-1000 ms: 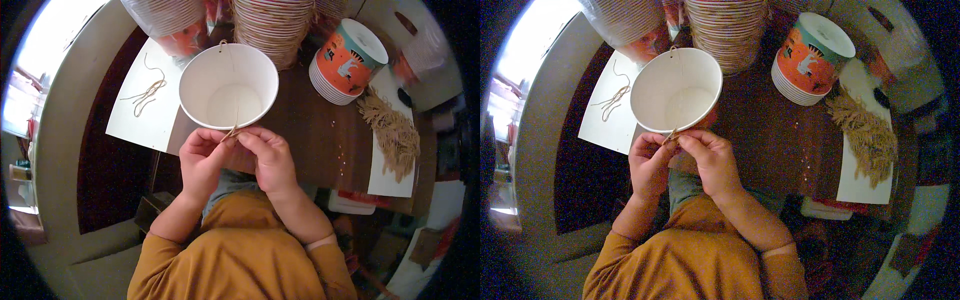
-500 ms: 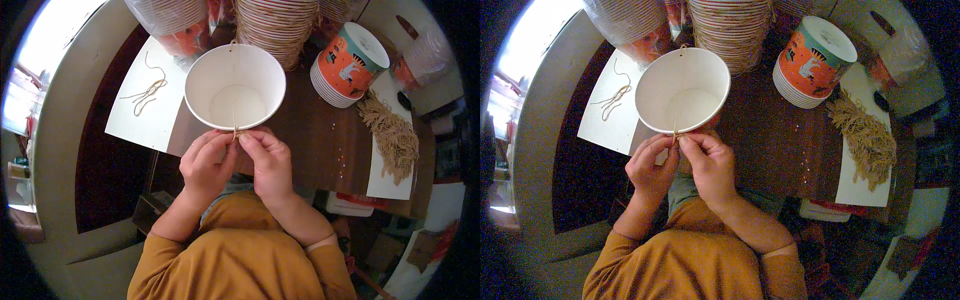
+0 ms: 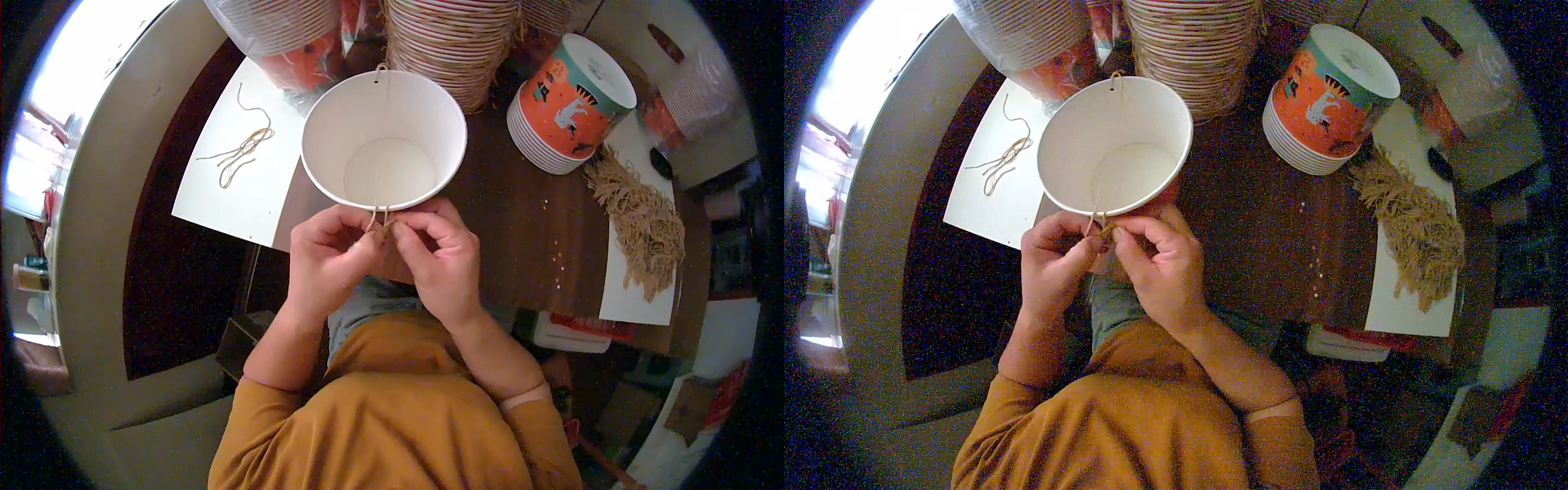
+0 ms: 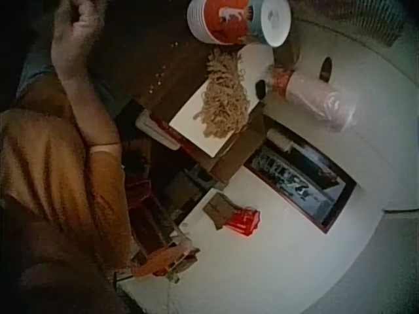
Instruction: Attaching twine handles to decorative paper buckets by threading them through holes.
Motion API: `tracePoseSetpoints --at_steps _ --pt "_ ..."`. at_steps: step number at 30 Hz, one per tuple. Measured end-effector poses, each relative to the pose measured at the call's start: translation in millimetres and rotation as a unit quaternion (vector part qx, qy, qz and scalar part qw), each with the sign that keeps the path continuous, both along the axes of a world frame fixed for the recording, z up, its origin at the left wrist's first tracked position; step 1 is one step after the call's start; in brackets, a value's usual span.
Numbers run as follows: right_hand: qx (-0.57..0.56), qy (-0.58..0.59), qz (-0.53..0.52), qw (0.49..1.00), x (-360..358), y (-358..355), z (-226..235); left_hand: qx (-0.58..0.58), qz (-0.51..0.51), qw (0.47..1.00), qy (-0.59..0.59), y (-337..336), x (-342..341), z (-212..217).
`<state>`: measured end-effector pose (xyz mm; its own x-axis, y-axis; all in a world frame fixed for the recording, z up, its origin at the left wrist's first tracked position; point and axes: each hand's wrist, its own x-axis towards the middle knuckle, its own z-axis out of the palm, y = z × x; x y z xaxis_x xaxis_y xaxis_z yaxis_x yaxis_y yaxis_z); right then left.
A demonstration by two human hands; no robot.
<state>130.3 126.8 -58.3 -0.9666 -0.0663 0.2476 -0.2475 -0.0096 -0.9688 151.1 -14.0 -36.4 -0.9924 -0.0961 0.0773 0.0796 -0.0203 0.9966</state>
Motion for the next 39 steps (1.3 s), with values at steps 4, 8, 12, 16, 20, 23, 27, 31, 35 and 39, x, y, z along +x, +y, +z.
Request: tracePoseSetpoints --at_steps 4,8,12,16,20,23,27,31,35,39 --pt "0.019 0.033 0.011 0.999 -3.9 1.5 -3.8 0.087 -0.032 0.996 -0.013 -3.9 -1.2 -2.4" --pt "-0.005 0.014 0.006 1.0 -6.4 2.8 -2.9 0.014 0.009 1.0 0.007 4.6 4.4 2.6" --pt "-0.005 0.0 0.008 1.0 -5.9 3.5 0.6 -0.269 0.062 0.943 0.188 3.5 0.4 -4.1" --pt "0.004 -0.022 0.007 1.0 -6.8 5.0 3.6 -0.297 0.109 0.913 0.259 7.5 -0.9 -3.0" --pt "0.0 -0.013 0.001 1.0 -7.1 4.9 -1.4 -0.278 0.085 0.917 0.273 6.2 -4.3 -2.1" --pt "0.005 -0.009 -0.002 1.0 -7.4 4.5 0.1 -0.149 0.095 0.965 0.193 10.1 2.6 0.4" --pt "0.011 0.01 -0.008 1.0 -7.6 2.9 -0.9 -0.324 0.155 0.881 0.309 5.9 4.9 6.4" --pt "0.037 0.015 -0.007 0.999 -6.8 6.9 4.2 -0.592 0.026 0.692 0.411 -7.7 -3.6 30.1" --pt "0.016 -0.01 0.003 1.0 -8.6 6.2 1.2 -0.626 0.021 0.663 0.41 -22.4 -16.7 31.5" --pt "-0.016 -0.036 0.018 0.999 -8.7 5.9 0.9 -0.586 0.027 0.704 0.401 -17.3 -11.5 22.9"
